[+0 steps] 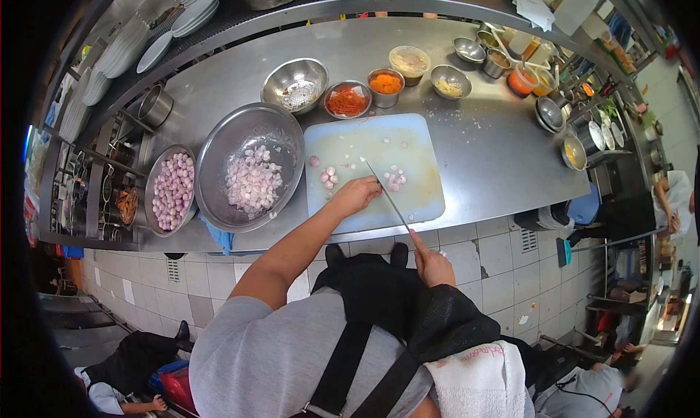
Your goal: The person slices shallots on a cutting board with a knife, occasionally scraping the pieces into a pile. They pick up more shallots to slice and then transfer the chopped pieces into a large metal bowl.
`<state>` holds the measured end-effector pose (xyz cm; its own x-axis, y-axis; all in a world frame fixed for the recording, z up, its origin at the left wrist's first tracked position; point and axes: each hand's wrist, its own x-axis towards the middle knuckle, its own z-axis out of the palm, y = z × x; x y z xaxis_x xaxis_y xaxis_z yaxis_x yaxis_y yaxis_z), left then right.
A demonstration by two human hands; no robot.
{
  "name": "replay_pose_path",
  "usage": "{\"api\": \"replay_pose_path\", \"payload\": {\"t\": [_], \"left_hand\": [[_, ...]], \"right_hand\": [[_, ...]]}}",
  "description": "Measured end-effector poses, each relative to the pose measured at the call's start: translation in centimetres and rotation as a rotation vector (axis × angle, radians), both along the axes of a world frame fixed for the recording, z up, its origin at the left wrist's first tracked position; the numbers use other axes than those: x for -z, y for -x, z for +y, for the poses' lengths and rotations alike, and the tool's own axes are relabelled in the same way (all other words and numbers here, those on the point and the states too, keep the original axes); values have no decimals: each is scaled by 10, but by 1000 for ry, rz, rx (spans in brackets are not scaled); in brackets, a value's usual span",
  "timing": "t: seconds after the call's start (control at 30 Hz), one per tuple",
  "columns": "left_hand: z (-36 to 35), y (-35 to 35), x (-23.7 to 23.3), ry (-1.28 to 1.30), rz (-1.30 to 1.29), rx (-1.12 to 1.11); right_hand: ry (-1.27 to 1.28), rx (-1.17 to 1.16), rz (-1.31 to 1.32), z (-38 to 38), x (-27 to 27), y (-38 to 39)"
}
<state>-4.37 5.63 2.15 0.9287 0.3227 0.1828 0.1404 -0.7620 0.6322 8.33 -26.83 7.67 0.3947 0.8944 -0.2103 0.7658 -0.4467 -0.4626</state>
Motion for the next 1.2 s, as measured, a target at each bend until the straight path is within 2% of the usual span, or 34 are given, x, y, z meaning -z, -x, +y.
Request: {"api": "replay_pose_path", "payload": {"t": [0.07,0.2,0.27,0.4,0.47,0.83,0.9,1.2], "left_hand": [[0,1,5,28,-53,15],[-3,5,7,-3,-81,9],[-3,4,6,-8,-111,11],[-8,7,7,-42,-104,-16],[-8,5,12,-81,-129,-39],[-11,7,17,-96,-171,-65],[-10,5,16,-114,-192,-72],[-18,9,16,-95,-223,-119]], "right_hand": [[-2,1,27,2,11,-3],[3,-1,39,4,-5,-3],[1,6,68,1,13,-5],[14,13,60,4,-9,-2],[11,18,72,-1,9,-1],[-1,-5,117,-4,-1,-4],[-68,-1,151,-5,5,-4],[-6,-2,169,-8,6,-8]]}}
